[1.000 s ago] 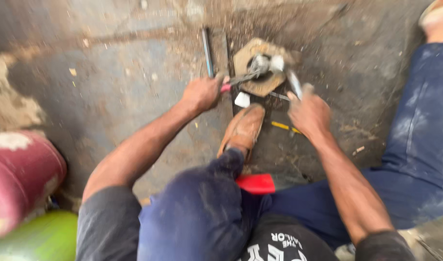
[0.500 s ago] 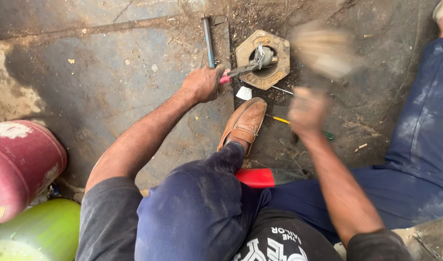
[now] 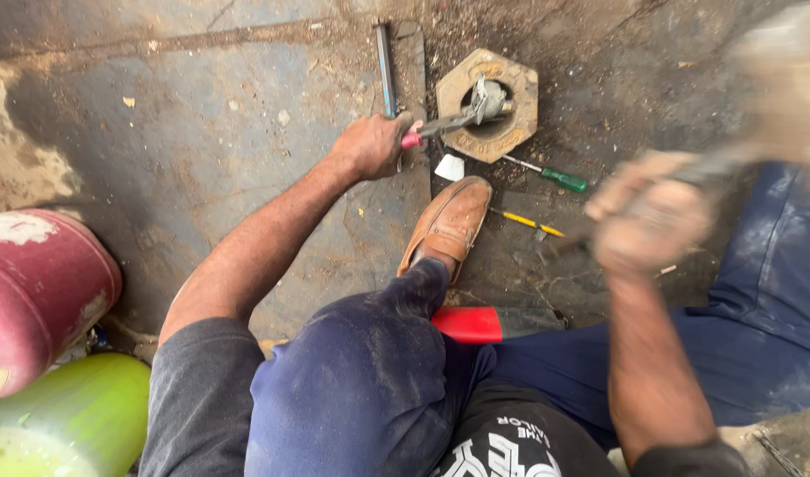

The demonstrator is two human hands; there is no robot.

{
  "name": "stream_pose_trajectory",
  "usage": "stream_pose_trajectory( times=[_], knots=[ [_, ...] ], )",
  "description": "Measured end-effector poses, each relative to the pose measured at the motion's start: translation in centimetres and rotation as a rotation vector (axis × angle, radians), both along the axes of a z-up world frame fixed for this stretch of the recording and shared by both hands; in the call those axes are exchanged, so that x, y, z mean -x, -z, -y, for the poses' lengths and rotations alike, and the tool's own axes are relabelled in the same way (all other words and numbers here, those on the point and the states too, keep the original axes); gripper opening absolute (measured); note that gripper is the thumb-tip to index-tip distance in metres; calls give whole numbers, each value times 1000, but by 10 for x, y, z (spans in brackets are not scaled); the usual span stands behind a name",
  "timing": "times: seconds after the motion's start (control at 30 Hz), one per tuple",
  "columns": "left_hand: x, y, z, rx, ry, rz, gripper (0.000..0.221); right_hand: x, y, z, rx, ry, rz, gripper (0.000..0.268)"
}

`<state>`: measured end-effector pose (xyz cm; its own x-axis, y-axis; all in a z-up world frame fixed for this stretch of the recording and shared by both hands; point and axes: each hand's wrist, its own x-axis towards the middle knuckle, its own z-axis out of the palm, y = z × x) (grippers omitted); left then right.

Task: The person uses a pair of pliers and a hammer to extract and disassemble a component from a metallic base on the floor, handling a metal casing and internal wiring.

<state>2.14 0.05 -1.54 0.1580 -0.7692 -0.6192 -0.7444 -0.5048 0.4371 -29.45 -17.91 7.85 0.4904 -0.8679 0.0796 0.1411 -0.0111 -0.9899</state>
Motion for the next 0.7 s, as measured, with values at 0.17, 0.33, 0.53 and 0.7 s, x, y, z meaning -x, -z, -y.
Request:
stream_pose_trajectory(
  times=[0.17, 0.33, 0.53, 0.7],
  knots=[
    [0, -15, 4, 15, -50, 27, 32, -21, 92, -39, 469, -236, -886, 33],
    [-1, -1, 0, -3, -2, 27, 23, -10, 13, -6, -386, -156, -824, 22],
    [-8, 15, -4, 44, 10, 28, 28, -10, -37, -9, 54, -122, 4, 42],
    [-11, 15, -6, 148, 27, 42, 29, -20, 92, -45, 459, -347, -807, 28]
  ],
)
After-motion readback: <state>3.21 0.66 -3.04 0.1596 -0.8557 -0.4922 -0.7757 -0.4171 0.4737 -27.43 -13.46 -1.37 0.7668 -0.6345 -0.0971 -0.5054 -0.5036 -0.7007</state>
